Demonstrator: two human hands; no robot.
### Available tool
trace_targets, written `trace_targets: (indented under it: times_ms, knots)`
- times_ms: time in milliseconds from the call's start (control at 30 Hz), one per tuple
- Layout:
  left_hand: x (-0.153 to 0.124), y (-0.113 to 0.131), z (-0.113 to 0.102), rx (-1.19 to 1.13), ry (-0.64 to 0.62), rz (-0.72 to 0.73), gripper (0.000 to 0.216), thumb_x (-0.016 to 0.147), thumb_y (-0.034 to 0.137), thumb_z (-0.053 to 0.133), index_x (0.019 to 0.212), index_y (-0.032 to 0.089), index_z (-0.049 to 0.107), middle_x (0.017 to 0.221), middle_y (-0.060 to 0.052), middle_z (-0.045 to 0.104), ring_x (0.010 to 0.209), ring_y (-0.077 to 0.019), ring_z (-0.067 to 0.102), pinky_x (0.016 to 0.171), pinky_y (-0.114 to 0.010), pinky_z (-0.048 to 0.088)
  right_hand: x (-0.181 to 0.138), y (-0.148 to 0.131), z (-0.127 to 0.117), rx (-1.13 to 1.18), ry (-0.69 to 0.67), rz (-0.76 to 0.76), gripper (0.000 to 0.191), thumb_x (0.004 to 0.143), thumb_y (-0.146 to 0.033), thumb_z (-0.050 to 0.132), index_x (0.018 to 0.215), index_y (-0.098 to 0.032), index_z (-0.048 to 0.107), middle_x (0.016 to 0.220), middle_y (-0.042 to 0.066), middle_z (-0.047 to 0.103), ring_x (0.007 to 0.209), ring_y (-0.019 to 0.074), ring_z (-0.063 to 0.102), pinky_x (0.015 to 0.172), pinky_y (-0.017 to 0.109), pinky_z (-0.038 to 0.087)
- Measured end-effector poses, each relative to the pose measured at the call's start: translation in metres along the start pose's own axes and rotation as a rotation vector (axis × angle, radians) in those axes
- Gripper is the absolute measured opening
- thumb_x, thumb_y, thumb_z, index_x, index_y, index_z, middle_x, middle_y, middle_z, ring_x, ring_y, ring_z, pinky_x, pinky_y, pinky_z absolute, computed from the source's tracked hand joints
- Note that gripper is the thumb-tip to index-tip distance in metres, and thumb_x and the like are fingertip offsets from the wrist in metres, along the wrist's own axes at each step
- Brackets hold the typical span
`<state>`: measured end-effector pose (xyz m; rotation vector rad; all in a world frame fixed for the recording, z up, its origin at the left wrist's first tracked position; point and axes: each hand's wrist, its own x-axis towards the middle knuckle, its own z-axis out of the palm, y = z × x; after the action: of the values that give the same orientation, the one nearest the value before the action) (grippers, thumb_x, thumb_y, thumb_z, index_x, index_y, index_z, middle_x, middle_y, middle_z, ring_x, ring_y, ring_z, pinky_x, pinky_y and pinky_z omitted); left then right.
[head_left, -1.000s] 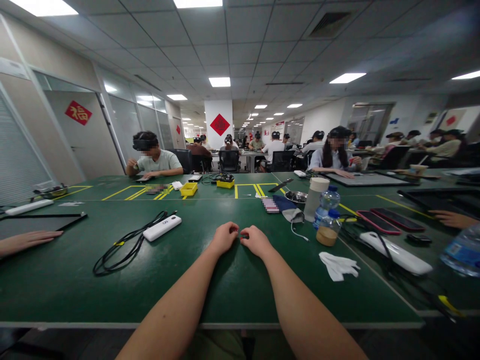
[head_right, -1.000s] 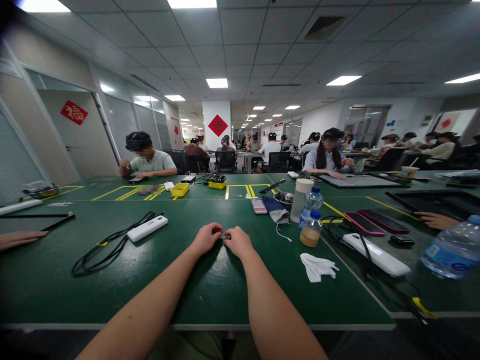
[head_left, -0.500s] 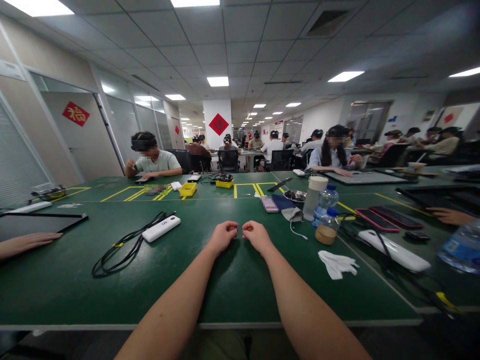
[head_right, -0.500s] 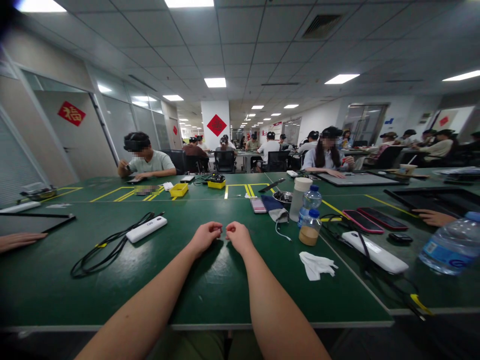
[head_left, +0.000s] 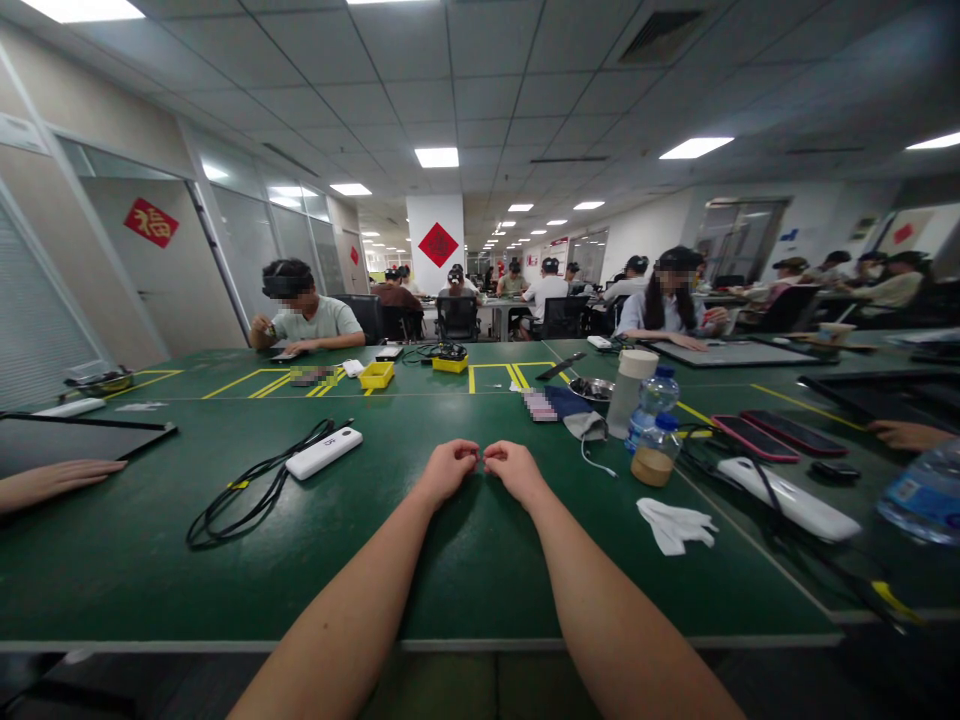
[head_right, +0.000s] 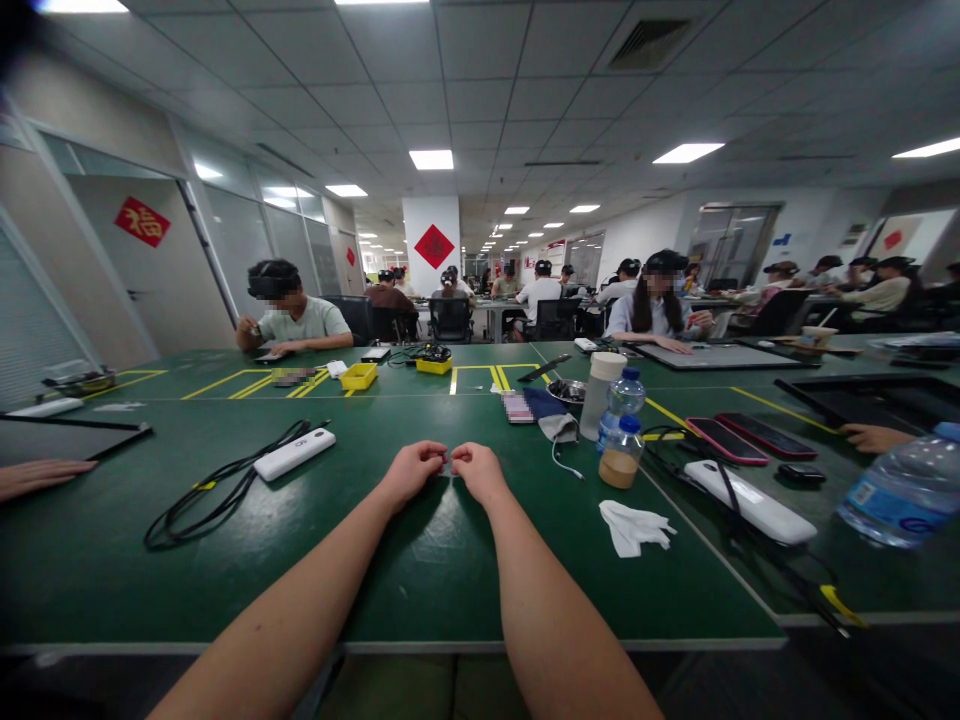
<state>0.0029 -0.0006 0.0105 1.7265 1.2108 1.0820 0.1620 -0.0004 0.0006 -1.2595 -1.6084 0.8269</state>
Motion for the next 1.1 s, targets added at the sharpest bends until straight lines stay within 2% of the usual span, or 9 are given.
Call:
trace_targets:
  times_ms: [133, 367, 467, 533, 633, 733, 1100]
  knots:
    - [0.001, -0.002, 0.001, -0.11, -0.054, -0.005, 0.024, 0.075, 0.016, 0.057, 0.099, 0.011, 0.062, 0.074, -0.005, 0.068, 0.06, -0.0111, 0.061, 0.061, -0.023, 0.049, 0.001, 0.002, -0.001, 0.018, 0.043, 0.01, 0.014, 0.065, -0.014, 0.059, 0.077, -0.014, 0.066, 0.066, 0.002, 0.067, 0.06, 0.0136, 0.062, 0.061, 0.025, 0.049]
    - [0.002, -0.003, 0.002, -0.121, -0.095, -0.042, 0.022, 0.076, 0.013, 0.054, 0.096, 0.011, 0.063, 0.069, -0.004, 0.067, 0.059, -0.0103, 0.06, 0.061, -0.022, 0.049, 0.001, 0.002, 0.005, 0.385, 0.001, 0.129, 0.013, 0.065, -0.012, 0.062, 0.078, -0.013, 0.063, 0.066, 0.003, 0.068, 0.063, 0.0138, 0.066, 0.063, 0.025, 0.053]
    - [0.001, -0.002, 0.001, -0.138, -0.095, -0.045, 0.02, 0.075, 0.013, 0.054, 0.093, 0.011, 0.064, 0.068, -0.003, 0.066, 0.058, -0.0102, 0.059, 0.061, -0.023, 0.049, -0.001, -0.001, 0.005, 0.422, -0.016, 0.167, 0.01, 0.067, -0.01, 0.064, 0.077, -0.013, 0.063, 0.065, 0.004, 0.067, 0.064, 0.0138, 0.067, 0.063, 0.025, 0.054]
    - [0.0, -0.001, 0.001, -0.178, -0.093, -0.066, 0.019, 0.078, 0.018, 0.055, 0.093, 0.011, 0.065, 0.067, -0.003, 0.066, 0.058, -0.0104, 0.059, 0.062, -0.023, 0.05, -0.002, -0.004, 0.004, 0.464, -0.019, 0.212, 0.004, 0.073, -0.015, 0.063, 0.077, -0.013, 0.062, 0.066, 0.005, 0.067, 0.065, 0.0142, 0.067, 0.065, 0.025, 0.055]
    - [0.0, 0.001, -0.001, -0.3, -0.07, -0.148, 0.028, 0.086, 0.032, 0.048, 0.092, 0.011, 0.065, 0.07, -0.005, 0.067, 0.061, -0.0116, 0.061, 0.064, -0.025, 0.051, -0.002, -0.009, 0.0, 0.551, -0.022, 0.286, 0.019, 0.084, -0.03, 0.057, 0.079, -0.012, 0.062, 0.072, 0.009, 0.068, 0.068, 0.0158, 0.068, 0.066, 0.028, 0.056]
    - [0.002, -0.001, -0.002, -0.447, -0.036, -0.22, 0.042, 0.09, 0.044, 0.039, 0.092, 0.01, 0.064, 0.074, -0.008, 0.067, 0.063, -0.0127, 0.063, 0.063, -0.026, 0.053, -0.002, -0.012, -0.002, 0.606, -0.016, 0.336, 0.031, 0.089, -0.039, 0.049, 0.08, -0.012, 0.061, 0.076, 0.011, 0.067, 0.07, 0.0175, 0.069, 0.067, 0.03, 0.056]
    - [0.007, -0.007, -0.003, -0.557, -0.039, -0.245, 0.056, 0.091, 0.053, 0.033, 0.09, 0.008, 0.065, 0.073, -0.01, 0.067, 0.062, -0.0138, 0.064, 0.059, -0.025, 0.053, -0.002, -0.012, -0.002, 0.635, -0.01, 0.358, 0.035, 0.09, -0.041, 0.046, 0.079, -0.011, 0.061, 0.073, 0.011, 0.067, 0.069, 0.018, 0.069, 0.067, 0.03, 0.056]
